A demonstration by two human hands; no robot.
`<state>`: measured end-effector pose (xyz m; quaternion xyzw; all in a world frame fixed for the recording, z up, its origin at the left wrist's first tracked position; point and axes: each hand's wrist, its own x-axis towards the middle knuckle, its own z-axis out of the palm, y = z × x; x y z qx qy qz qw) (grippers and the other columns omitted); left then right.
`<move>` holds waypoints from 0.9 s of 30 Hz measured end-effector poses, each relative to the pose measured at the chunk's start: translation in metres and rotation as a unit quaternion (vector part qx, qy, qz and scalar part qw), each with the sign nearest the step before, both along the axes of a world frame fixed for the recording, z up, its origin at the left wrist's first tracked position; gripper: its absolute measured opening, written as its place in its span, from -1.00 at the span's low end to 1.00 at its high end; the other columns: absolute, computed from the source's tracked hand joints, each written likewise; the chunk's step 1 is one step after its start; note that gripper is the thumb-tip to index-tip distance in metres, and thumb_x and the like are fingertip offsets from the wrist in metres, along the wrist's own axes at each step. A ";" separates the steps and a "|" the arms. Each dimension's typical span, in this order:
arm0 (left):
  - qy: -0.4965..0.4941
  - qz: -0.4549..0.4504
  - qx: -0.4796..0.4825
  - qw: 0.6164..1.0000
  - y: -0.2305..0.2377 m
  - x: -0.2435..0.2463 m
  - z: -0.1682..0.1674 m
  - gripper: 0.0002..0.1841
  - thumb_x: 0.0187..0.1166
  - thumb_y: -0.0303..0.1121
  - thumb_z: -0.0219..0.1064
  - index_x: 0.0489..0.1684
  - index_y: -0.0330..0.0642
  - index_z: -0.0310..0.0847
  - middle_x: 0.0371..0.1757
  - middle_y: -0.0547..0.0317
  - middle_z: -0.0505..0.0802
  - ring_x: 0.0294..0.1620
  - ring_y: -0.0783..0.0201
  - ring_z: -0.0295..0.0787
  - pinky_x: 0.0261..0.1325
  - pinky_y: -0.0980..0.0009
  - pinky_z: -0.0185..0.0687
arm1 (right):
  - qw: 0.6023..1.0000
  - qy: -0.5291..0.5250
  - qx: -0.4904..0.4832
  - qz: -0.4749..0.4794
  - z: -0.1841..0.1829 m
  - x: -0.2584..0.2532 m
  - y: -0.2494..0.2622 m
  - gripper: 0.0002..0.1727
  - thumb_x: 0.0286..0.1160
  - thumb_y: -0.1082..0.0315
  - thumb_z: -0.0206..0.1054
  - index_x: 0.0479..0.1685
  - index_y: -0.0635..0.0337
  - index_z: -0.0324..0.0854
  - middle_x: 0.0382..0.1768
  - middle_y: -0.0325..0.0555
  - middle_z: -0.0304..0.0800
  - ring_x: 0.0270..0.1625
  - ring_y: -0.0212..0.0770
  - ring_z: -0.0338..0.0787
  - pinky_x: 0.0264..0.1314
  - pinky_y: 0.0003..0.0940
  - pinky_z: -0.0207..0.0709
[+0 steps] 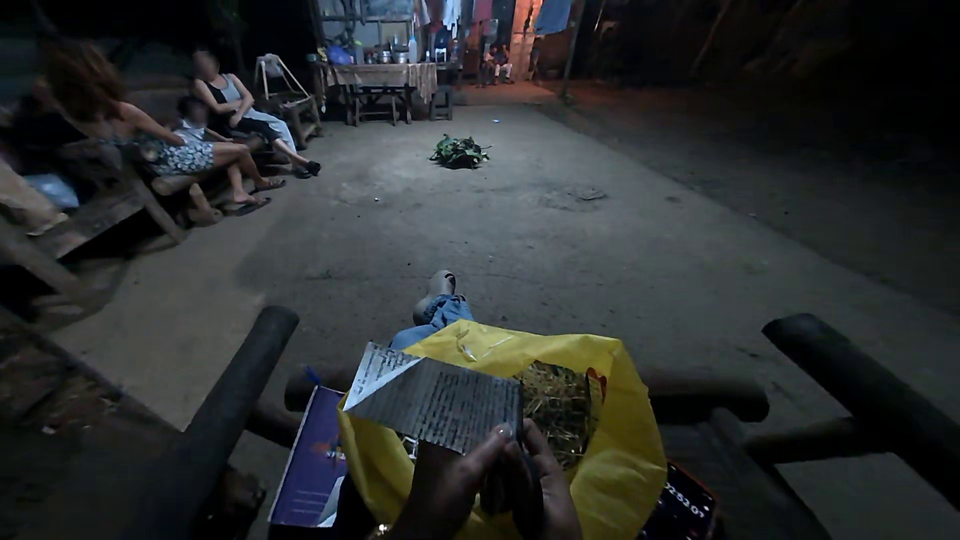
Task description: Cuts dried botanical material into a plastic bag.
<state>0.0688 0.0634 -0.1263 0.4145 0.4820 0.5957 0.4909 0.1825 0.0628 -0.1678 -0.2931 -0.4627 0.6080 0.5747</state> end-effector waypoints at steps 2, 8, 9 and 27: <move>-0.003 0.028 0.003 1.000 -0.001 0.001 0.005 -0.76 0.35 -0.58 0.52 -0.09 -0.43 0.65 -0.30 0.28 0.87 -0.20 0.55 0.82 0.05 0.55 0.76 | 0.998 -0.038 0.032 0.030 -0.004 0.001 0.000 -0.65 0.75 0.16 0.18 0.26 0.18 0.28 -0.39 -0.58 0.68 -0.41 -0.61 0.68 -0.29 -0.54 0.66; -0.024 0.121 0.083 0.989 0.002 0.000 0.007 -0.75 0.33 -0.65 0.48 -0.06 -0.45 0.63 -0.24 0.30 0.90 -0.12 0.56 0.84 0.11 0.56 0.77 | 0.984 -0.094 0.098 0.114 -0.013 0.002 0.000 -0.58 0.69 0.00 0.23 0.28 0.10 0.46 -0.11 -0.60 0.73 -0.12 -0.71 0.69 -0.02 -0.59 0.63; -0.032 0.125 0.080 0.988 0.003 0.000 0.008 -0.76 0.34 -0.65 0.48 -0.07 -0.43 0.63 -0.26 0.31 0.90 -0.13 0.57 0.84 0.10 0.56 0.78 | 0.984 -0.094 0.096 0.120 -0.013 0.002 0.000 -0.61 0.70 0.01 0.24 0.25 0.07 0.48 -0.12 -0.62 0.73 -0.14 -0.72 0.68 -0.04 -0.60 0.62; -0.030 0.121 0.048 0.991 0.005 -0.003 0.005 -0.65 0.30 -0.61 0.51 0.03 -0.51 0.58 -0.19 0.19 0.88 -0.08 0.51 0.84 0.12 0.53 0.77 | 0.980 -0.134 0.082 0.124 -0.007 0.004 -0.001 -0.63 0.73 0.14 0.21 0.16 0.32 0.48 -0.27 -0.50 0.69 -0.26 -0.67 0.67 -0.14 -0.58 0.62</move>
